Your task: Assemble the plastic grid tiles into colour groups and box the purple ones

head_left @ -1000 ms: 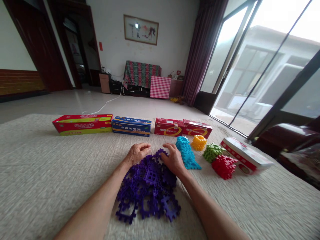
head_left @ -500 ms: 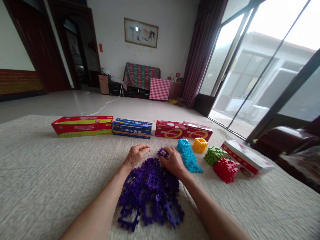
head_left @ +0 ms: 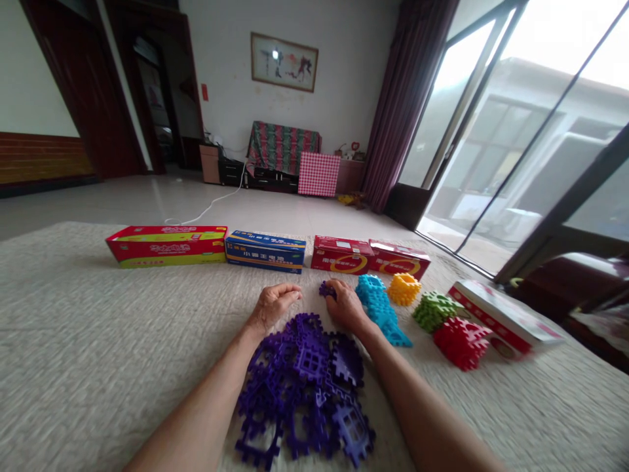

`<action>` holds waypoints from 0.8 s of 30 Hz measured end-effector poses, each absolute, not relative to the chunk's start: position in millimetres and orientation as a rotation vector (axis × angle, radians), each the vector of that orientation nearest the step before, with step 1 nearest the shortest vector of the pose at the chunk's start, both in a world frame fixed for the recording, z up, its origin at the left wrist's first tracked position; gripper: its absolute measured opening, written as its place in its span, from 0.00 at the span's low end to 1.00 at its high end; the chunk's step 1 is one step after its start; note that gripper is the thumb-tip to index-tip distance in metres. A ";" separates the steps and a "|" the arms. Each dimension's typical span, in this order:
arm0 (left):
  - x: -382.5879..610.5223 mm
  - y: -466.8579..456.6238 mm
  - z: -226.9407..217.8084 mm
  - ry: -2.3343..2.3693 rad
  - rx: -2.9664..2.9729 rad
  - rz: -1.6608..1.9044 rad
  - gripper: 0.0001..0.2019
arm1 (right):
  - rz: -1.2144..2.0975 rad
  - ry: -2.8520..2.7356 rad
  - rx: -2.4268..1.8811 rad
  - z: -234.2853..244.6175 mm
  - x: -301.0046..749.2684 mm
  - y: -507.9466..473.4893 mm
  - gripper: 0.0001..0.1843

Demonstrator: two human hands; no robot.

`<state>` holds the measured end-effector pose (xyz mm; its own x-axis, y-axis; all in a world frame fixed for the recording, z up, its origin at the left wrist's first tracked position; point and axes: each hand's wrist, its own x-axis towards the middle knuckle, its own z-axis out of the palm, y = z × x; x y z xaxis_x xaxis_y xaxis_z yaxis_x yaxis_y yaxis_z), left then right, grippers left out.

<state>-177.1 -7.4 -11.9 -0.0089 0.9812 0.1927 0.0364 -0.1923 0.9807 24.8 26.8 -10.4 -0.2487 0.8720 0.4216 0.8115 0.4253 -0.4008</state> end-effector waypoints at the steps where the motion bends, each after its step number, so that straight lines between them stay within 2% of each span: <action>1: -176.6 -7.9 -11.0 1.152 1.366 1.345 0.14 | 0.130 -2.107 -1.412 -11.3 25.2 26.9 0.21; 12: -176.9 -8.0 -10.8 1.172 1.344 1.364 0.15 | 0.115 -2.121 -1.330 5.6 20.6 17.8 0.19; 18: -178.8 -8.7 -7.5 1.199 1.191 1.439 0.17 | 0.404 -2.308 -1.331 34.7 12.6 -7.7 0.11; 24: -178.9 -6.8 -9.8 1.177 1.205 1.433 0.16 | 0.583 -2.405 -1.415 38.4 6.9 -16.3 0.08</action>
